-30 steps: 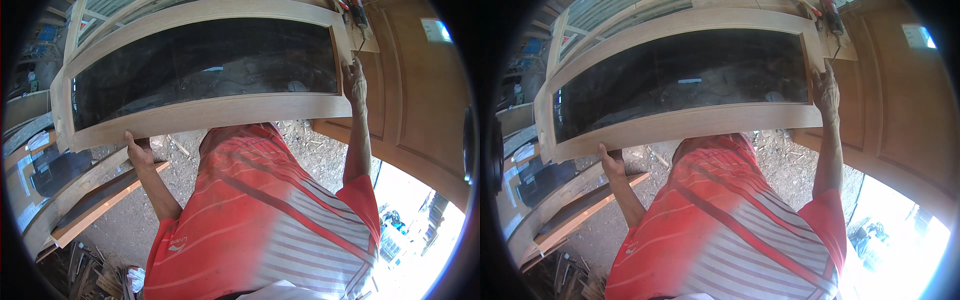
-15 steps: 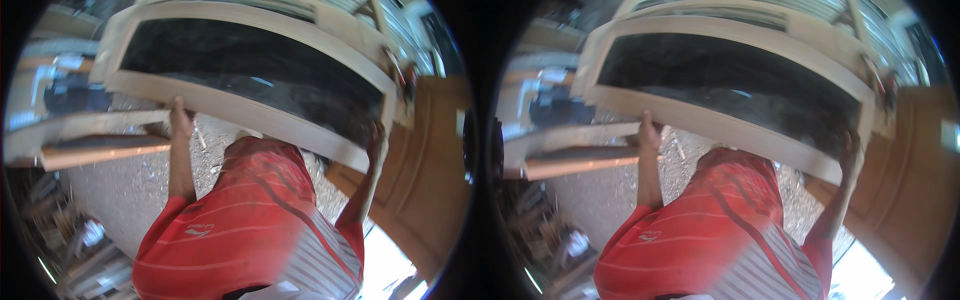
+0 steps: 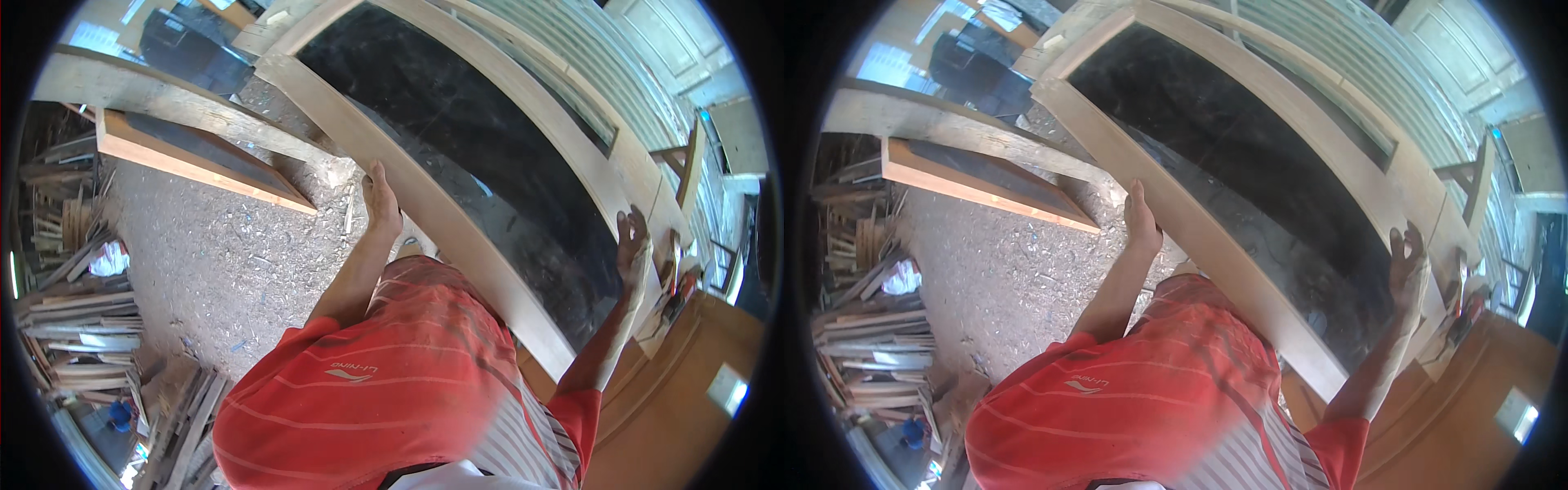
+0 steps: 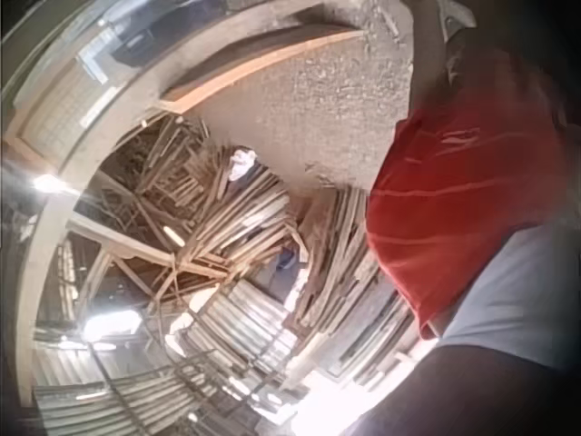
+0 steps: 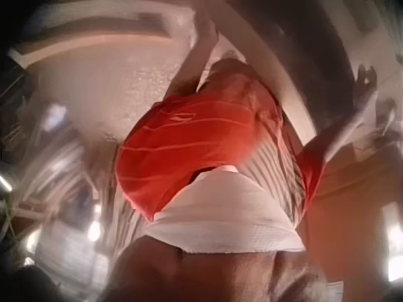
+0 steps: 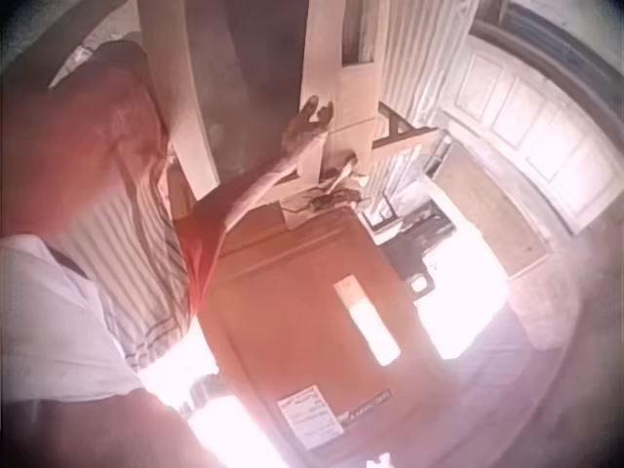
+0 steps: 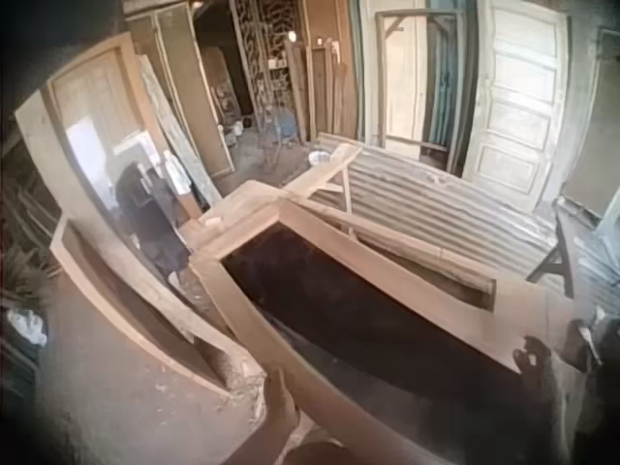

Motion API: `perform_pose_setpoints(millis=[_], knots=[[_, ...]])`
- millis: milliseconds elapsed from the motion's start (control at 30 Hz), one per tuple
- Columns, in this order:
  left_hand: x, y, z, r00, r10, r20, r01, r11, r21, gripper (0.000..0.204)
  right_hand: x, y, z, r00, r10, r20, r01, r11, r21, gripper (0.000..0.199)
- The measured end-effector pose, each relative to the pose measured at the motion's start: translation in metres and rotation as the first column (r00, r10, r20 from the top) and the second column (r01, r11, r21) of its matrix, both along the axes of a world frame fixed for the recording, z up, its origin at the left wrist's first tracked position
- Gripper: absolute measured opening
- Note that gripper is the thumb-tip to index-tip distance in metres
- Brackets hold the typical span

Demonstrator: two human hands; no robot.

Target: The person cleans a wooden cabinet door by hand and using a brush. The person wipes the glass and wood frame, brushes sawdust out of the corners and crevices, and then carries the door to another part of the workshop.

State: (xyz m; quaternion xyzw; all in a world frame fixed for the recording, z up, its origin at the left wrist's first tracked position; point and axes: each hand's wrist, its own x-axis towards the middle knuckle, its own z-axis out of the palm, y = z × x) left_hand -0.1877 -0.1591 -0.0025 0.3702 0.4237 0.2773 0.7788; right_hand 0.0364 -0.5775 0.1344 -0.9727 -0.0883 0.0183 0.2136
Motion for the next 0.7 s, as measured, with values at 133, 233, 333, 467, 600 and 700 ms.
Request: perform_pose_setpoints(millis=[133,233,333,467,600,700], knots=[[0.008,-0.012,-0.002,0.969,0.172,-0.177,-0.158,0.983,0.094,0.079,0.081,0.048,-0.028,0.970,0.131,0.203,-0.147,0.987,0.065,0.057],[0.013,-0.015,0.001,0.949,0.230,-0.215,-0.189,0.962,0.195,0.074,0.142,0.059,-0.078,0.947,0.265,0.184,-0.290,0.948,0.130,0.058],[0.005,-0.014,-0.002,0.873,0.222,-0.434,0.016,0.877,0.480,0.074,0.157,0.091,-0.078,0.922,0.338,-0.187,-0.329,0.941,0.080,0.060],[0.008,-0.018,0.000,0.829,0.287,-0.480,0.003,0.856,0.516,0.075,0.136,0.129,-0.057,0.908,0.353,-0.225,-0.385,0.915,-0.118,0.065],[0.003,-0.021,-0.004,0.874,0.218,-0.434,0.005,0.889,0.457,0.074,0.136,0.131,-0.050,0.944,0.293,-0.149,-0.316,0.935,-0.163,0.071],[0.008,-0.019,-0.018,0.914,0.181,-0.364,-0.029,0.922,0.387,0.078,0.134,0.140,-0.013,0.917,0.242,-0.316,-0.289,0.951,-0.112,0.073]])
